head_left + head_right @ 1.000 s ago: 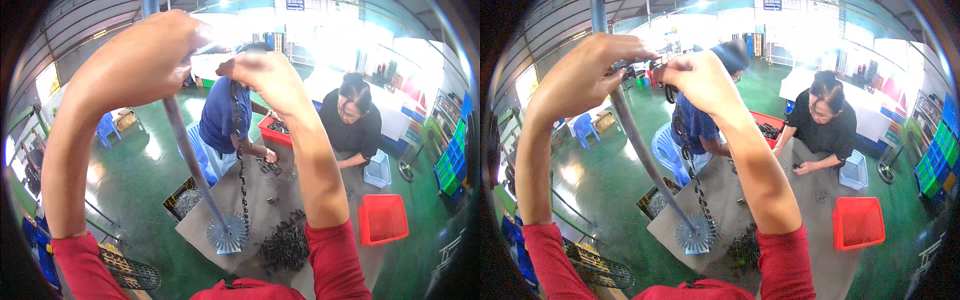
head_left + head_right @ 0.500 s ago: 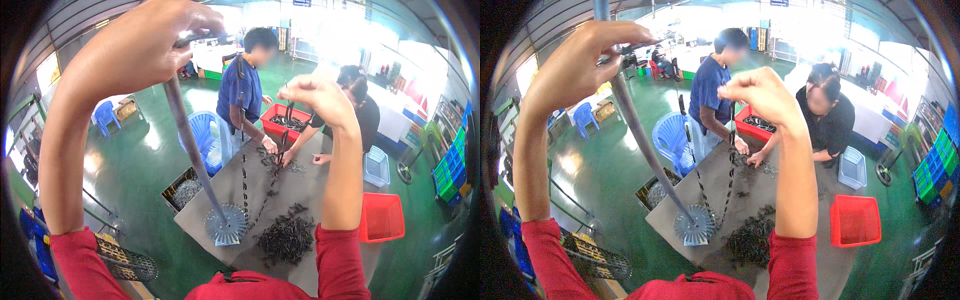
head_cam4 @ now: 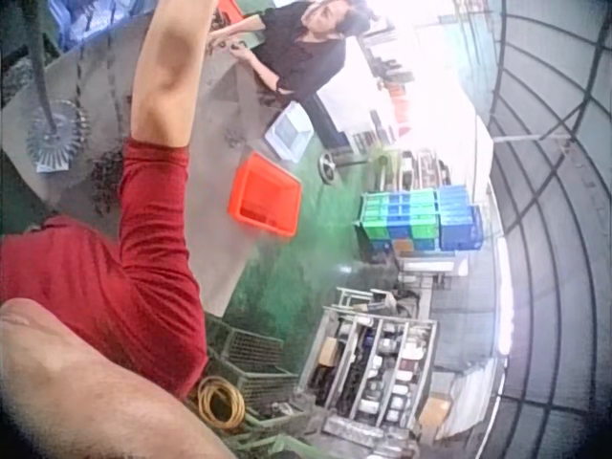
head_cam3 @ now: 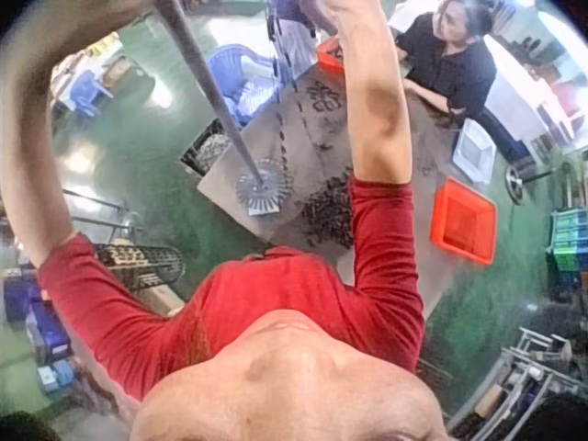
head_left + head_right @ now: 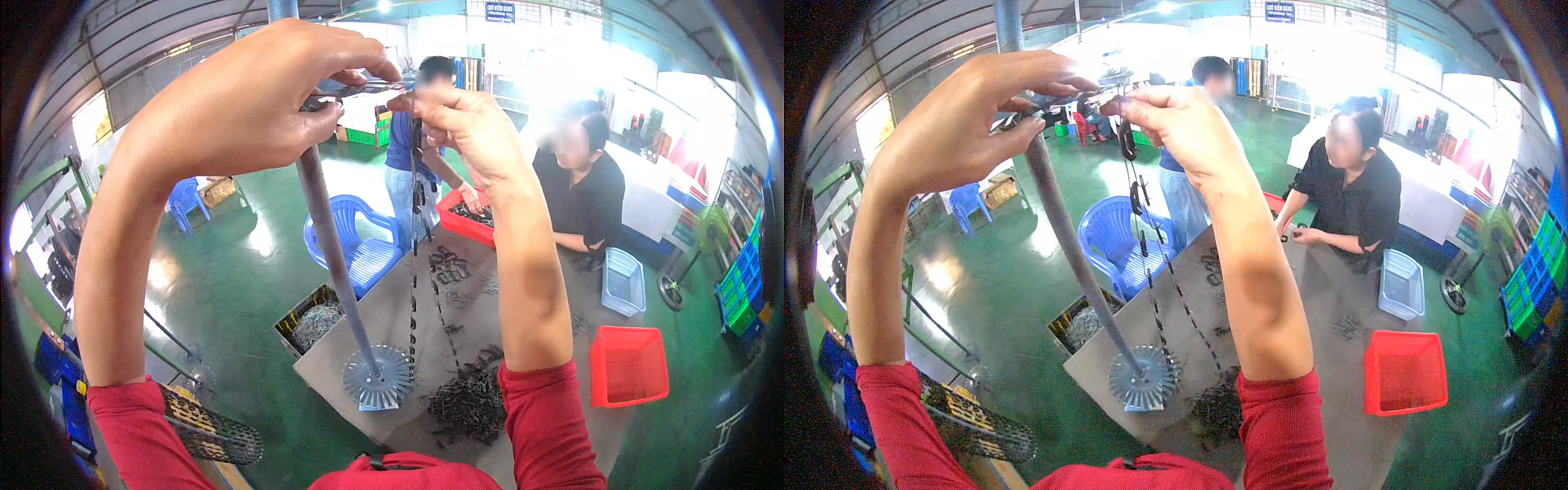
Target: The person hangs small metal parts onto a large cylindrical rack. The person selects the metal parts from a pile on the table and hooks them onto the vertical rods of the rack one by one.
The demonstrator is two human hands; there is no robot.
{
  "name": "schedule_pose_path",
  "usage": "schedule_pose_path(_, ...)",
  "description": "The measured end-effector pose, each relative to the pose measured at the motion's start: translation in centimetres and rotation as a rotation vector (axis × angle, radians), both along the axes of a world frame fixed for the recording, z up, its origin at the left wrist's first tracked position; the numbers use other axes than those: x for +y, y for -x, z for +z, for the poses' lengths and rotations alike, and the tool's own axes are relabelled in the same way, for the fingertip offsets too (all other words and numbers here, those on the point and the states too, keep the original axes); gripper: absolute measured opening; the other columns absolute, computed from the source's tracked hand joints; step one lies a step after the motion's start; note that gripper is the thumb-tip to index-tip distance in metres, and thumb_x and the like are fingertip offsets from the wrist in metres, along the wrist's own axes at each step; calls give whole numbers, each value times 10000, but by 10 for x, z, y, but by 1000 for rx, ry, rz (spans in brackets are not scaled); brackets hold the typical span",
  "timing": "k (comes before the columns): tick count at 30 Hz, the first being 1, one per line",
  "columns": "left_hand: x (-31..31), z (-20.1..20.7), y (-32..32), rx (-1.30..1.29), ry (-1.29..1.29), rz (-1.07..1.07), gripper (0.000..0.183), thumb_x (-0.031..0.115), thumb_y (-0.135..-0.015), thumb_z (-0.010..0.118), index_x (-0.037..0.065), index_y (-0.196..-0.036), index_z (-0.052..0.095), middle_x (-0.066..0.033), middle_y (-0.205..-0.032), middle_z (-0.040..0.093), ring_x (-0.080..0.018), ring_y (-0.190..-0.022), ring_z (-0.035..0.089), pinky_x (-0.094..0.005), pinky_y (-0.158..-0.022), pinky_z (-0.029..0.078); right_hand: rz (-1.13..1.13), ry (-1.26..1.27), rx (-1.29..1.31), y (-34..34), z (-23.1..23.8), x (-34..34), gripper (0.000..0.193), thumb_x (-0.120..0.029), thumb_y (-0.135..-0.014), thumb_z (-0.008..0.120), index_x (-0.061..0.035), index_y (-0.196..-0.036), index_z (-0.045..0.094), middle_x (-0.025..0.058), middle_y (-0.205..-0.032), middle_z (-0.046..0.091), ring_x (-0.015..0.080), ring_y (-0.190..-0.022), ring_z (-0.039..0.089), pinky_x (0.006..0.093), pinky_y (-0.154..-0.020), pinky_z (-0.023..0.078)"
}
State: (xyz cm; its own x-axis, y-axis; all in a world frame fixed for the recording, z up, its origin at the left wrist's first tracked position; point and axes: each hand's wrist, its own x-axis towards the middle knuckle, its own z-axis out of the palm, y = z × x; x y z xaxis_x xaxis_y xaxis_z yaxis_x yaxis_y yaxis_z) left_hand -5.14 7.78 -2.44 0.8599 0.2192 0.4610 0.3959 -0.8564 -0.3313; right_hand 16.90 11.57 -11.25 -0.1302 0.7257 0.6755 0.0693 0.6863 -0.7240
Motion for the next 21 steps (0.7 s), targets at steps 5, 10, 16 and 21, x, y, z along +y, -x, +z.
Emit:
schedule_pose_path(5, 1, 2, -7, 46, -6, 1, 429, -82, -783, 492, 50, -1185, 563, -129, -1144, 624, -251, -1083, 612, -372, -876, 517, 178, 100, 217, -7, -7, 6, 218, -211, -900, 617, -66, -1033, 712, -78, -652, 457, 52, -620, 396, 200, -589, 322)
schedule_pose_path(10, -5, -1, -13, 2, 15, 5, 445, -78, -777, 503, 45, -1202, 556, -128, -1153, 625, -250, -1087, 612, -380, -871, 515, 236, 74, 159, -17, -5, 5, 238, -240, -894, 628, -63, -1029, 711, -64, -678, 493, 54, -634, 413, 204, -600, 335)
schedule_pose_path(16, -9, 6, -14, 66, -64, 123, 473, -60, -749, 560, 19, -1216, 563, -153, -1139, 628, -255, -1006, 636, -379, -840, 520, 84, -9, 32, -7, -4, -3, 265, -287, -913, 605, -50, -1006, 681, -18, -874, 644, 57, -763, 526, 227, -720, 410)
schedule_pose_path(21, -9, 7, -27, 63, -84, 140, 357, -19, -769, 589, -40, -1124, 606, -167, -1099, 635, -253, -975, 638, -361, -844, 510, 137, -8, 49, 11, -4, -2, 239, -250, -952, 536, -52, -978, 666, 14, -920, 670, 74, -836, 577, 243, -747, 427)
